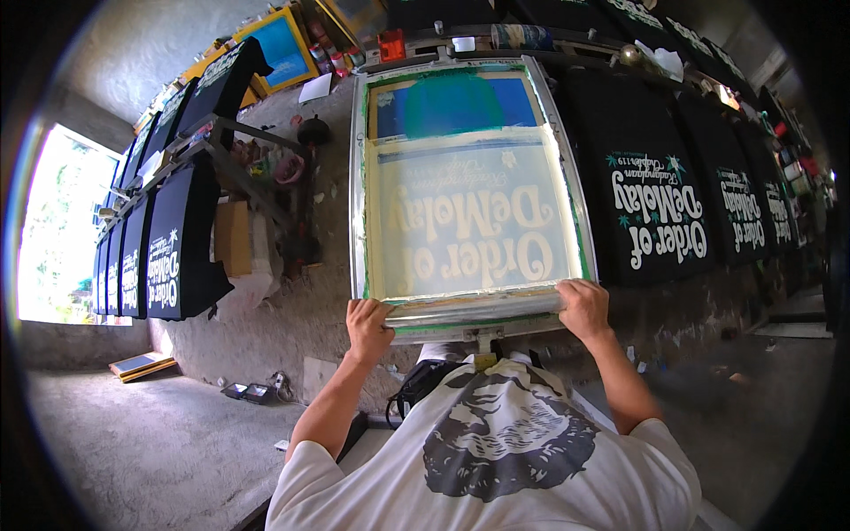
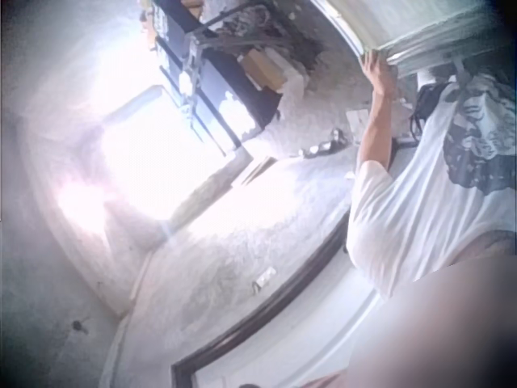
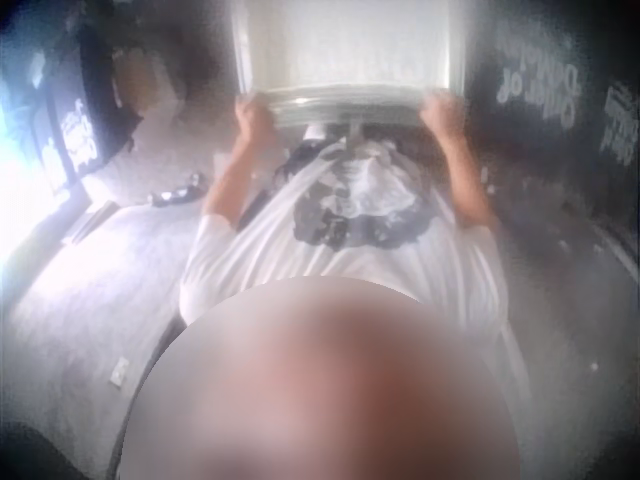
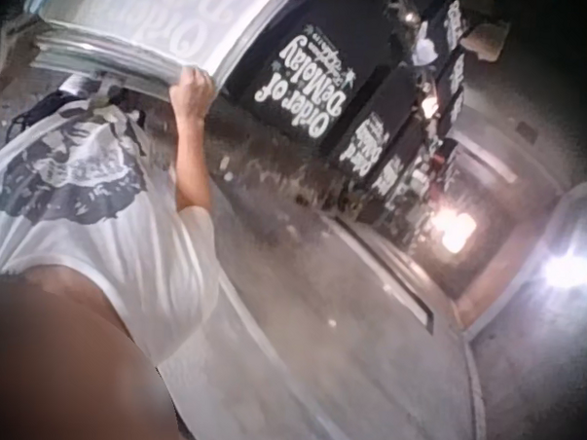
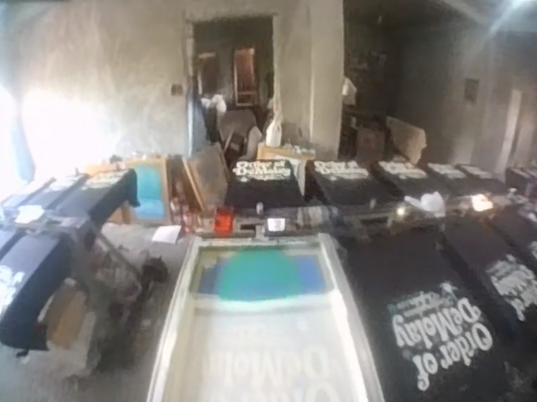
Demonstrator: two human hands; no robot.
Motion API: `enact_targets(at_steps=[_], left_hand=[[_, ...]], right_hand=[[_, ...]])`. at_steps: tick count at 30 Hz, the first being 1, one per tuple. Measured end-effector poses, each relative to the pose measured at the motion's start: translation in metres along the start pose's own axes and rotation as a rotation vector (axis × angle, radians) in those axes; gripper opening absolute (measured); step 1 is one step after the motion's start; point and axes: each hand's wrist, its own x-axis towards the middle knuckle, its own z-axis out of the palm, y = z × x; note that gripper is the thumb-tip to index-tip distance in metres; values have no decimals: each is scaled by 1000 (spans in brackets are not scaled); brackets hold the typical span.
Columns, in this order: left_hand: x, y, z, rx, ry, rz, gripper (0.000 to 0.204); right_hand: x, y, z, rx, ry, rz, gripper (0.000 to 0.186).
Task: The person uses a squeegee to pull white ink across a screen-printing frame, transferring the design onto a black t-shirt. The person repeats the squeegee stroke multiple times to ensure even ink coverage on the garment.
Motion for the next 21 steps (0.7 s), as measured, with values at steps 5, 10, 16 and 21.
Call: enact_targets(at_steps=[5,10,16,21], left_hand=[[-20,12,-4,20,44,-32,36],[-54,19,10,82,-11,-8,50],[-71,2,-3,43,171,-135,55],[-59,-52,13,-132,251,-757,42]], right_hand=[[-20,-8,-9,-10,-36,-7,28],[-54,-6,5,-5,36,-82,25],[-55,0,-27,206,-113,-41,42],[-51,49,-7,359,160,420,40]])
